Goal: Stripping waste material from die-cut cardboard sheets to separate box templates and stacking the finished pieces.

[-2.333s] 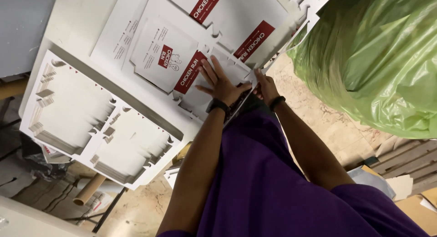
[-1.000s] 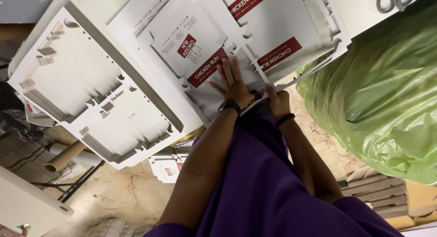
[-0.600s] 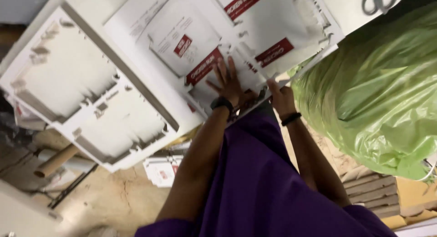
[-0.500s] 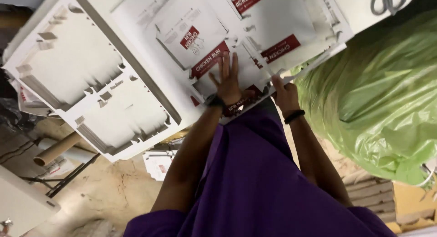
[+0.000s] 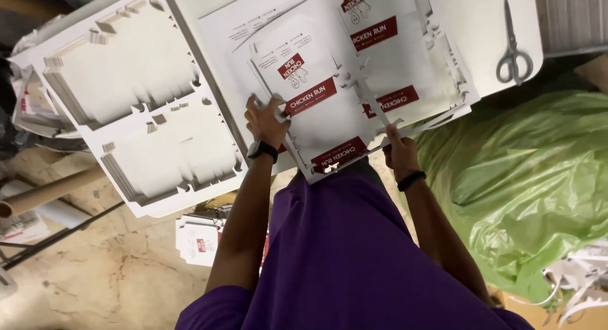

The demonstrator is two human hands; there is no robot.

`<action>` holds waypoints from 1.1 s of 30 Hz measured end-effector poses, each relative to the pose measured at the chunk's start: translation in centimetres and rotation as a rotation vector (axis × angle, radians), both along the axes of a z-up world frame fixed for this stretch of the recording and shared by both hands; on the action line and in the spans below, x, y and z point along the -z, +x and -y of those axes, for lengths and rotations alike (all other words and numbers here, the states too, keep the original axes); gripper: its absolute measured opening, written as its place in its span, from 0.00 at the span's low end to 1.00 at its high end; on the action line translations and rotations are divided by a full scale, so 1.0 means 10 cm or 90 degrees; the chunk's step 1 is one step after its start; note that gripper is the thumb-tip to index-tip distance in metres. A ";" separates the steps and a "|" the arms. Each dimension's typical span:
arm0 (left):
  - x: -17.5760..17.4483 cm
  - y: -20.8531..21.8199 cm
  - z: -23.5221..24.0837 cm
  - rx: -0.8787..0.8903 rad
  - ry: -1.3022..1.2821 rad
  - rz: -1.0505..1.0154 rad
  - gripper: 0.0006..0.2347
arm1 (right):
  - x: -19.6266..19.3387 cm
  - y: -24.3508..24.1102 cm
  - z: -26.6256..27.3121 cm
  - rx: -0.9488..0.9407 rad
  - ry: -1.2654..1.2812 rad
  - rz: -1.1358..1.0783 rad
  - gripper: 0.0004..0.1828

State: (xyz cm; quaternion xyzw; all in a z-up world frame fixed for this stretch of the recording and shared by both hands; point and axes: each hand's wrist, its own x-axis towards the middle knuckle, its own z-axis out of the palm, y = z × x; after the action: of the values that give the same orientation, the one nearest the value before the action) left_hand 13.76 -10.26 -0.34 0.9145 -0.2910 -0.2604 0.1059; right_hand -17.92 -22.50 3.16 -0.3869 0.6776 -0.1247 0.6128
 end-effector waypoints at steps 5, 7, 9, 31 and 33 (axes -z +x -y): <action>-0.06 0.05 0.04 -0.059 -0.034 -0.117 0.21 | -0.11 0.04 0.04 0.026 -0.006 0.018 0.32; -0.16 0.04 0.05 -0.083 -0.058 -0.143 0.22 | -0.19 0.04 0.04 0.048 0.000 0.035 0.32; -0.42 0.04 0.10 -0.096 -0.090 -0.276 0.23 | -0.26 0.06 0.07 0.073 -0.006 0.050 0.31; -0.23 0.16 0.05 -0.044 0.105 -0.192 0.30 | 0.50 -0.37 0.29 -0.255 0.206 -0.054 0.43; 0.20 0.23 -0.03 0.001 0.160 -0.143 0.24 | 0.56 -0.50 0.44 -0.541 0.219 -0.085 0.33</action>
State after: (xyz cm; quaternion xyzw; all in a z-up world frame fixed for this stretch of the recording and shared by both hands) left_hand 16.03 -9.91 -2.36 0.8854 -0.2434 -0.3954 0.0220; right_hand -22.94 -26.93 -2.41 -0.5303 0.5080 0.2768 0.6197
